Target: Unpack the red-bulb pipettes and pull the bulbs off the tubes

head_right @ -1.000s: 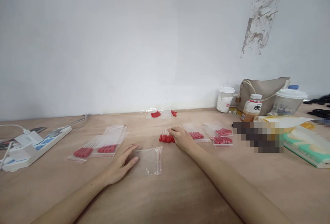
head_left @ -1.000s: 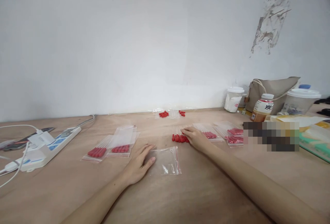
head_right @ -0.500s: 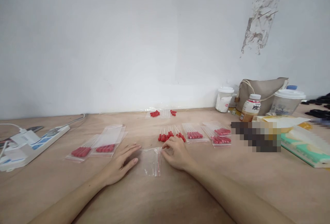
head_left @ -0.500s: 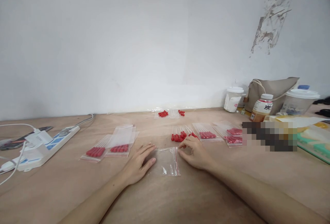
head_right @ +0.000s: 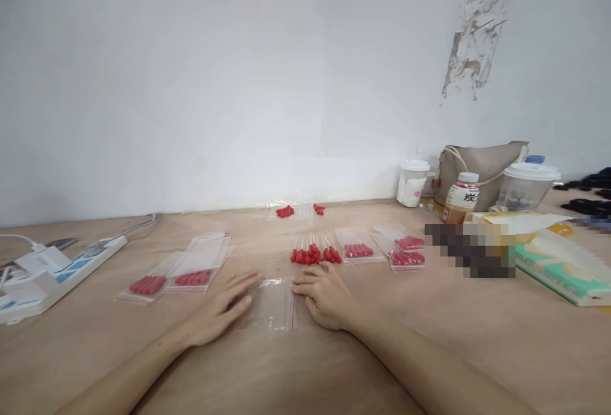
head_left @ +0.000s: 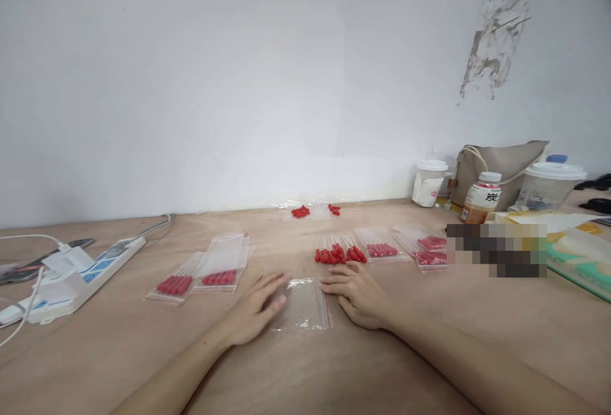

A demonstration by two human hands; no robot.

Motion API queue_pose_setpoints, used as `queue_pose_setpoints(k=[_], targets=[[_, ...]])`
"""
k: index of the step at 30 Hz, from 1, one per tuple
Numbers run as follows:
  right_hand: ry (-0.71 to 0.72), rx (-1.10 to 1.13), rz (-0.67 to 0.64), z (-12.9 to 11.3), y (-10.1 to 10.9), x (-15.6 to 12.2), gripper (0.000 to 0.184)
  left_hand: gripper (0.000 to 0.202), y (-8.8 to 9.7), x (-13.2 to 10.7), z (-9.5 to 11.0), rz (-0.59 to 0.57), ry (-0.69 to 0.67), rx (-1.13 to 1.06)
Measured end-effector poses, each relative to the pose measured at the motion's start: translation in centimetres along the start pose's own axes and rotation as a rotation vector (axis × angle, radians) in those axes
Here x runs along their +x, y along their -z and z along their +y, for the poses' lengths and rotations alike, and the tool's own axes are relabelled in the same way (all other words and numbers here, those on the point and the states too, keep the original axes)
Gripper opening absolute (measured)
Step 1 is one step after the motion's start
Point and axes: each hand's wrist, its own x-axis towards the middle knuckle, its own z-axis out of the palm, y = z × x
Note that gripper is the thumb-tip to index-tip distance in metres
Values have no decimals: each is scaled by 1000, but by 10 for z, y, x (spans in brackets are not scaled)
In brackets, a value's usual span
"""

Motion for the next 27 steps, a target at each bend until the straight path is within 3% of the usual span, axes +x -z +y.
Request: queue_pose_setpoints(k=[3,5,11,16,21,24,27], targets=[[-2,10,11,-3,2,0,36,38,0,9,-10,214,146,-140],[-8,21,21,-5,3,1,29,32,2,14,-16,244,174,-161],[-37,29,50,-9,5,2,22,21,10,15,-17,43,265,-75],[-26,25,48,-11,6,1,22,21,7,11,-5,154,164,-57],[-19,29,56,-12,6,1,24,23,-1,11,-2,72,126,-27],[-37,29,55,-12,5,0,25,16,7,14,-16,275,136,-38],[-53,38,53,-11,3,0,27,20,29,21,-46,515,381,-35]])
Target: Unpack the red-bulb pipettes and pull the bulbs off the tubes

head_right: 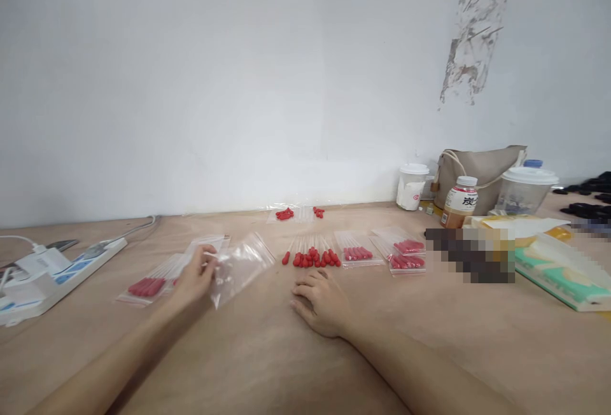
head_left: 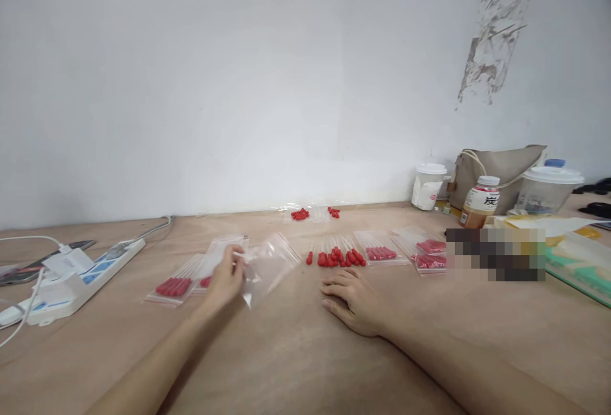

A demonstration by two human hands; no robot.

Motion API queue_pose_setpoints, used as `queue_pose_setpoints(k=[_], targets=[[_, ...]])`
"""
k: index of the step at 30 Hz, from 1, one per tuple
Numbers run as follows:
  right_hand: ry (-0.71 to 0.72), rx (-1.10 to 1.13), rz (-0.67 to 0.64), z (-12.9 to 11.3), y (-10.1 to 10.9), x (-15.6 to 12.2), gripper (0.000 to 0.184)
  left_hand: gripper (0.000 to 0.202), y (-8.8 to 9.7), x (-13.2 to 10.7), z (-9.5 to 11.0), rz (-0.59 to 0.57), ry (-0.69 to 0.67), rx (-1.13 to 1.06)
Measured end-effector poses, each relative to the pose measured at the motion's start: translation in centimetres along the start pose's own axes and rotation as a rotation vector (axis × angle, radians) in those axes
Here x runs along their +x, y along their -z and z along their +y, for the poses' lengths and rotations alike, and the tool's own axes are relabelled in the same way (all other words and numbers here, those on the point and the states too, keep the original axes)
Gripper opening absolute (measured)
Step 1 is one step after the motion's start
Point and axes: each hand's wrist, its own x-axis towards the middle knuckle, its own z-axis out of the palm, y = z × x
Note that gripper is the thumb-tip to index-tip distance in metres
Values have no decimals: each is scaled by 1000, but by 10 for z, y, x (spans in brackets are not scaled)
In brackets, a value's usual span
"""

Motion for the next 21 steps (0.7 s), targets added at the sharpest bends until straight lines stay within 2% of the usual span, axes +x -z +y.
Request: queue_pose_setpoints(k=[1,2,6,10,12,13,14,15,18,19,21], targets=[[-1,3,-1,0,0,0,27,23,6,10,-9,77,86,65],[-1,6,-3,1,-1,0,27,25,12,20,-17,102,136,151],[5,6,-2,1,0,1,27,23,25,45,-42,106,185,282],[3,-2,4,0,0,0,26,23,23,37,-46,82,227,396],[0,-8,4,0,0,0,26,34,24,24,-41,119,245,481],[1,-9,3,0,0,0,26,39,27,15,-38,144,210,527],[2,-8,1,0,0,0,27,42,31,7,-35,163,128,572],[3,-4,-1,1,0,0,27,41,36,-2,-33,163,-8,597],[7,9,-3,2,-1,0,27,27,57,-24,-34,-77,-512,567],[9,11,-3,2,-1,0,27,24,63,-29,-37,-159,-627,564],[15,14,-1,2,-1,1,27,22,72,-34,-44,-231,-750,560]])
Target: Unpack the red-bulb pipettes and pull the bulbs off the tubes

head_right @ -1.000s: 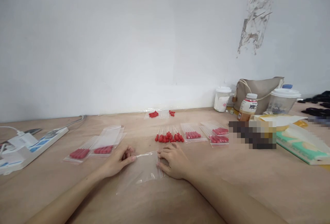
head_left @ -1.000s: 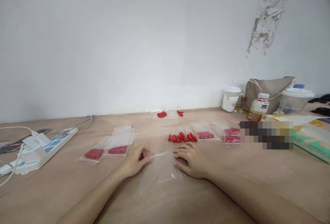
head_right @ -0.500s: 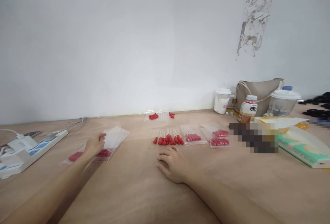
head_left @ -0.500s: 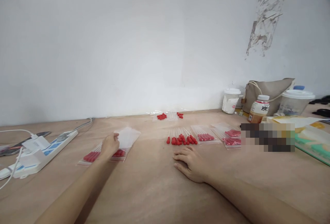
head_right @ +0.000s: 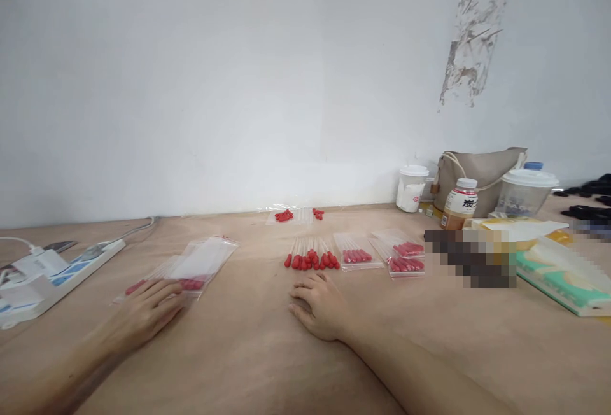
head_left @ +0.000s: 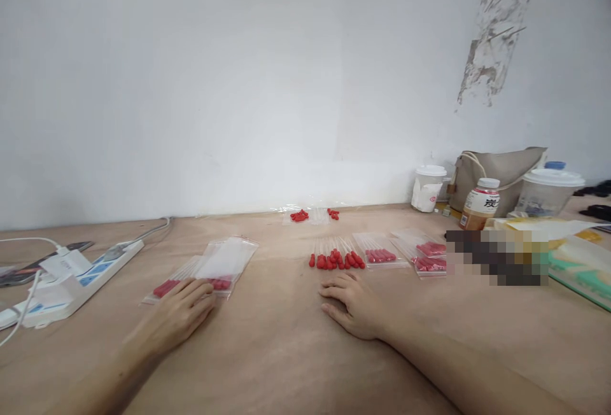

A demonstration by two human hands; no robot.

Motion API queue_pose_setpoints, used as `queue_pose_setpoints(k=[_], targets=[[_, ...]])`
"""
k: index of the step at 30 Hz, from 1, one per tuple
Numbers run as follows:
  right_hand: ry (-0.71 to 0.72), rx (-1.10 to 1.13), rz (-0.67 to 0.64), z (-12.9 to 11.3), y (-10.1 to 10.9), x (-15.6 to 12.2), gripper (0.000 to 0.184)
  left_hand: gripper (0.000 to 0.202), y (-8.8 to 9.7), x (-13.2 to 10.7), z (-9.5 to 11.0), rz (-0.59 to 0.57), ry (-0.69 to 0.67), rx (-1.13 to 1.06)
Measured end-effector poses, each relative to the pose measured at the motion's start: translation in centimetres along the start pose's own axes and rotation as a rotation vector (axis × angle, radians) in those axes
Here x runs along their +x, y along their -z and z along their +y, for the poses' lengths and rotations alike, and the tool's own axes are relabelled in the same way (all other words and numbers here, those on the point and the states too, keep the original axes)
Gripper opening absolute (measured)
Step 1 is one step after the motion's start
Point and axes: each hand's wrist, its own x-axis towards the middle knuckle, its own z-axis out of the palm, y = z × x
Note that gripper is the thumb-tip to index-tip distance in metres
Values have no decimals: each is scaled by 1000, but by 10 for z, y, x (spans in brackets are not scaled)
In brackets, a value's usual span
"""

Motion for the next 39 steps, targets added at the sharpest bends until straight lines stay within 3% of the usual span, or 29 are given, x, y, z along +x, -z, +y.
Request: queue_pose_setpoints(k=[6,10,15,17,21,25,28,34,39], targets=[[5,-9,3,0,1,0,26,26,-9,5,-14,-58,-56,39],[11,-19,-1,0,1,0,26,28,-16,21,-7,-60,-13,43],[9,-18,4,-1,1,0,26,26,-5,44,38,55,176,-231],[12,-12,7,0,0,1,26,23,0,54,63,0,267,-372],[13,7,25,2,-3,1,26,23,-8,76,109,-1,229,-609],[-31,0,80,4,-6,-1,27,21,-24,96,134,82,174,-700],[-57,-13,123,4,-6,-1,28,16,-26,100,139,108,185,-752],[-30,22,116,4,-7,-1,33,15,-20,87,134,121,175,-804],[17,12,144,5,-8,-1,29,21,-26,92,134,125,281,-901]])
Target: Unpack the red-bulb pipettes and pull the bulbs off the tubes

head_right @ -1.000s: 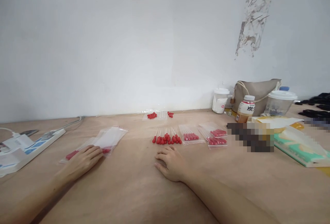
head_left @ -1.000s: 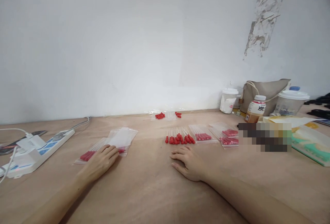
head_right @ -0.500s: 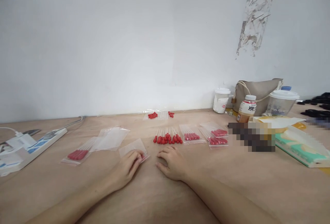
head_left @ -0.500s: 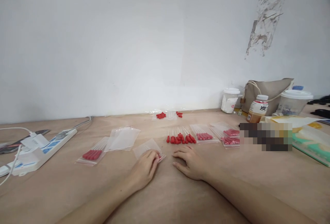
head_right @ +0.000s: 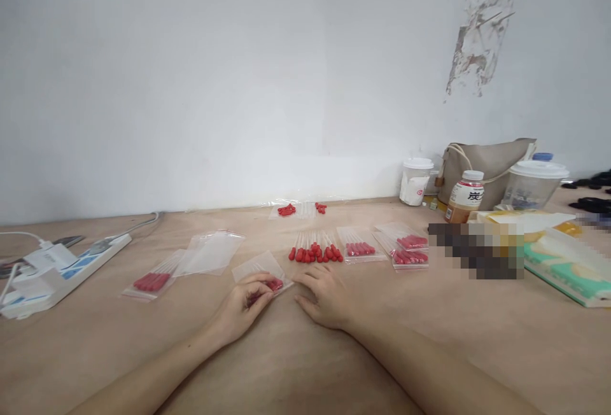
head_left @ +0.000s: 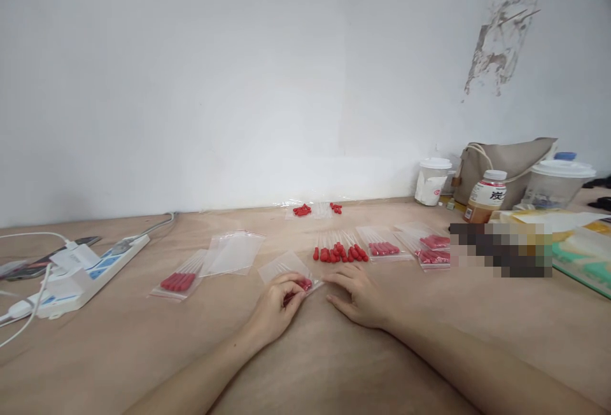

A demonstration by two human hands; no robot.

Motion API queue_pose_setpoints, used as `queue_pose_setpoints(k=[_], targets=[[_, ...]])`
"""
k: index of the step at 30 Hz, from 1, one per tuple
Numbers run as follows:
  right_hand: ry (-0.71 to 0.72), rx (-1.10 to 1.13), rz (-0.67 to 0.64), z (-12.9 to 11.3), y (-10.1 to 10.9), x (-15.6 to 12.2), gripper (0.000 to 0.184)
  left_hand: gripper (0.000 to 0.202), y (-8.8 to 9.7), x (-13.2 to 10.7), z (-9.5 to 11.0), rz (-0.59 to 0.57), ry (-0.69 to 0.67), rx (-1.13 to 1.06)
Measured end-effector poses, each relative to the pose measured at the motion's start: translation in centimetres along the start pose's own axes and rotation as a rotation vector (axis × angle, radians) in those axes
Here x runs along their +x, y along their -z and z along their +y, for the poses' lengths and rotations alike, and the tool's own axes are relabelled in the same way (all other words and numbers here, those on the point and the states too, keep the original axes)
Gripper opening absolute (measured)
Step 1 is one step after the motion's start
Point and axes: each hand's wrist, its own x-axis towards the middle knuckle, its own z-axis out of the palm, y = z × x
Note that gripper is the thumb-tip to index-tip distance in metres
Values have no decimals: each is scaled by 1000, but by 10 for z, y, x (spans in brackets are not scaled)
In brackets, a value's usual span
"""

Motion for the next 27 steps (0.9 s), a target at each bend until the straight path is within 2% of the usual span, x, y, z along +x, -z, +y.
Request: queue_pose_setpoints(k=[5,9,15,20,24,27], targets=[[110,1,28,-1,-3,5,21,9,-6,7,-10,55,154,-113],[188,-28,70,0,-11,14,19,7,-6,7,-12,60,208,-231],[206,-106,145,2,-20,25,14,9,-4,5,-12,58,195,-238],[368,-202,249,1,-23,30,15,13,-6,5,-11,110,157,-154],[410,-211,314,0,-23,31,13,15,-9,7,-6,103,92,-36],[433,-200,309,-2,-22,31,15,16,-11,8,-5,92,75,-14]])
